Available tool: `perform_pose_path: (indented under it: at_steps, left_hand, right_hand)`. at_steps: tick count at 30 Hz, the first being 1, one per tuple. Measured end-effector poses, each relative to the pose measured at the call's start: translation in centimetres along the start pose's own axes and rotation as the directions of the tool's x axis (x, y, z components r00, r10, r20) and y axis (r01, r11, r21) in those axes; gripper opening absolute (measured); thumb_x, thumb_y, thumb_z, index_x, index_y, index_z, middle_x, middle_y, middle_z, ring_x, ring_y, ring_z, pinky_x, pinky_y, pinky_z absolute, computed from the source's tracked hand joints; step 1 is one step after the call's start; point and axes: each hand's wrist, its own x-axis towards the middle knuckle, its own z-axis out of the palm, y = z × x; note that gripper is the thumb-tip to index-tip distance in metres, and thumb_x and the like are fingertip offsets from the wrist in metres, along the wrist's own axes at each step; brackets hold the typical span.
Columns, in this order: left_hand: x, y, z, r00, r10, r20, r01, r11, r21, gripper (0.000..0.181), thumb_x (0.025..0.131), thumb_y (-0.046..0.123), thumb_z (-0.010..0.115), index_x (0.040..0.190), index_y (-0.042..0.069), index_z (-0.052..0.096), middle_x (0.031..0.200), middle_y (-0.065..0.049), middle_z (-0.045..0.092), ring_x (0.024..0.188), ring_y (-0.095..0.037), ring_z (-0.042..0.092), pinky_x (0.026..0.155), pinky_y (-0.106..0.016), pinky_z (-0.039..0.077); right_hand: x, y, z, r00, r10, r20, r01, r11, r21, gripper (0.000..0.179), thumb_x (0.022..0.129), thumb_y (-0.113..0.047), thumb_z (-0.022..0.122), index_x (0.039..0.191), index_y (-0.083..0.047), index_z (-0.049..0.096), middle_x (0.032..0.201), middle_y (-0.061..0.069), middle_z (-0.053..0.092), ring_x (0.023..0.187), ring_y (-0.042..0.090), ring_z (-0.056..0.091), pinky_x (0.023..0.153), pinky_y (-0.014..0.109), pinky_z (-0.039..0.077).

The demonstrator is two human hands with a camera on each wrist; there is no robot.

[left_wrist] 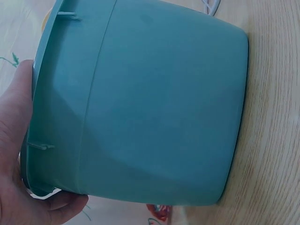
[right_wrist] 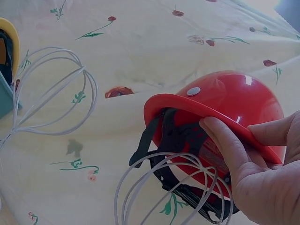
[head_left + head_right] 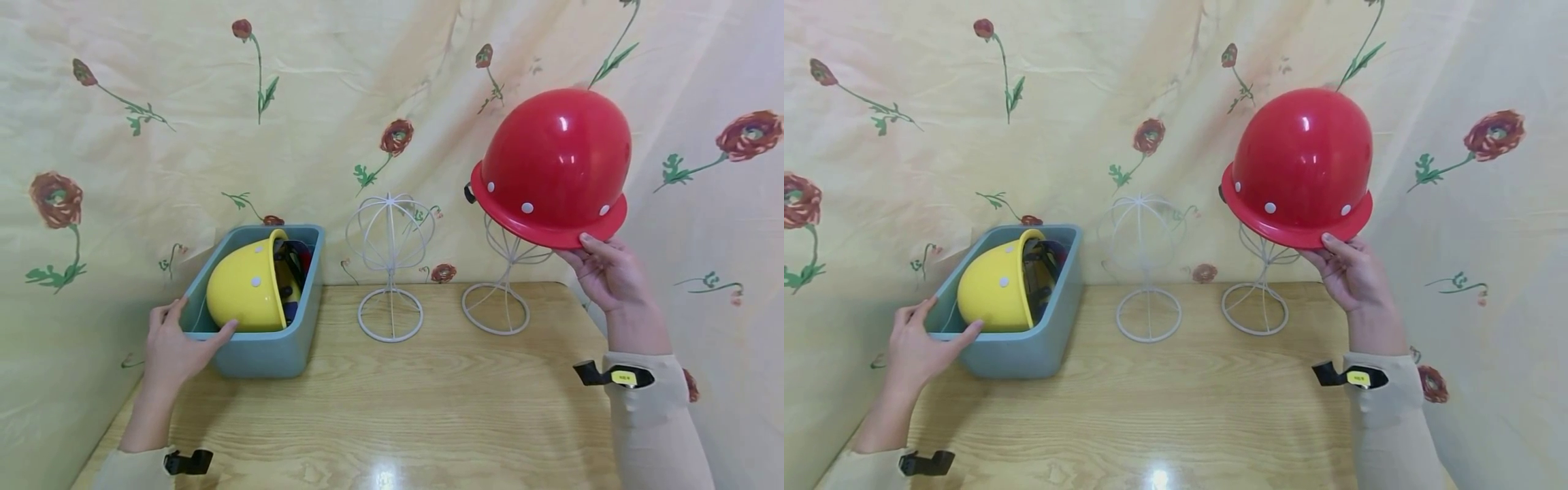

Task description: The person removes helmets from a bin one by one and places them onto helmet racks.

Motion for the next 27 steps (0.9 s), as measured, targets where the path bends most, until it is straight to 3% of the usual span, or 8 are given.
perform_pose_path:
  at_steps: [27]
  left_hand:
    - [-0.20,0.15,-0.35,1.000,0.016,0.005,-0.016,1.000,-0.003,0.117,0.086,0.063,0.078,0.166,-0.005,0.025,0.159,-0.035,0.028,0.138,-0.057,0.039,0.110,-0.076,0.044]
  right_hand:
    - [-0.81,0.66,-0.74,0.999,0.027,-0.040,-0.026,0.999,0.022,0.051,0.111,0.005,0.031,0.158,-0.004,0.048,0.150,0.017,0.064,0.126,0.042,0.069,0.103,0.045,0.054]
